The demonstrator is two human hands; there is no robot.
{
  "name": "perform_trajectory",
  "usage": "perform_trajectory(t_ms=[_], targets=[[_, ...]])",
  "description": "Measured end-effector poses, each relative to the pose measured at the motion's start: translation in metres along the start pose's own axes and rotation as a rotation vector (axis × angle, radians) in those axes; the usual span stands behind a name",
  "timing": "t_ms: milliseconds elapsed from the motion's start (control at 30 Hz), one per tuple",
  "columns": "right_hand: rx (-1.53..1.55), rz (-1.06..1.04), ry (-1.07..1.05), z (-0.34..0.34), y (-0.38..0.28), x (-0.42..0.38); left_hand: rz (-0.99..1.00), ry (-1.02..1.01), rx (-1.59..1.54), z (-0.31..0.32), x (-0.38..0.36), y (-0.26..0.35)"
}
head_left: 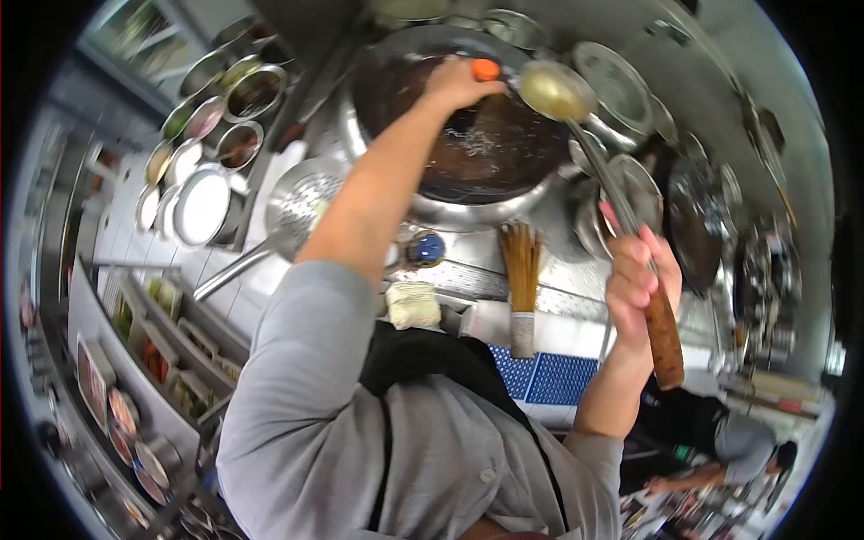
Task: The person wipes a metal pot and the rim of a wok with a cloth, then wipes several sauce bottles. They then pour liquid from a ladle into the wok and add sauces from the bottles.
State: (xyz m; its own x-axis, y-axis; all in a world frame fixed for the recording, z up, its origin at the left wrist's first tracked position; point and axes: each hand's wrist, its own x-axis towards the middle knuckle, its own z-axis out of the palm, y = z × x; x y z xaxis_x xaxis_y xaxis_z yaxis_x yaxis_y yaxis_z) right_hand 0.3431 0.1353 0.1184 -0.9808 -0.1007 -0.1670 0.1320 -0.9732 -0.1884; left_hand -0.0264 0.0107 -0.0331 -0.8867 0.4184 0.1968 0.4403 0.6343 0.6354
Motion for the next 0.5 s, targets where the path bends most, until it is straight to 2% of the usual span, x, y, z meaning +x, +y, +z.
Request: perform_trajectory(t_ms=[33, 100, 167, 200, 300, 333, 433, 500], targets=[[-0.054, -0.022, -0.010, 0.008, 0.000, 0.003, 0.046, -0.031, -0.018, -0.001, 0.006, 0.001], [-0.146, -0.045, 0.014, 0.021, -0.001, 0.011, 0.083, -0.063, -0.280, 0.000, 0.006, 0.003], [-0.235, -0.050, 0.033, 0.025, -0.002, 0.022, 0.191, 0.009, -0.609, 0.030, 0.019, -0.010], [-0.301, -0.061, 0.087, 0.027, 0.000, 0.028, 0.215, 0.063, -0.620, 0.038, 0.020, -0.009], [-0.547, -0.114, 0.217, 0.027, 0.006, 0.041, 0.020, 0.116, -0.731, 0.043, 0.017, 0.007], [-0.599, -0.144, 0.258, 0.025, 0.008, 0.046, 0.008, 0.151, -0.643, 0.035, 0.011, 0.013], [-0.914, -0.239, 0.425, 0.021, 0.015, 0.050, 0.040, 0.177, -0.657, 0.034, 0.011, 0.012], [-0.959, -0.280, 0.448, 0.014, 0.019, 0.052, 0.040, 0.236, -0.534, 0.029, 0.006, 0.011]])
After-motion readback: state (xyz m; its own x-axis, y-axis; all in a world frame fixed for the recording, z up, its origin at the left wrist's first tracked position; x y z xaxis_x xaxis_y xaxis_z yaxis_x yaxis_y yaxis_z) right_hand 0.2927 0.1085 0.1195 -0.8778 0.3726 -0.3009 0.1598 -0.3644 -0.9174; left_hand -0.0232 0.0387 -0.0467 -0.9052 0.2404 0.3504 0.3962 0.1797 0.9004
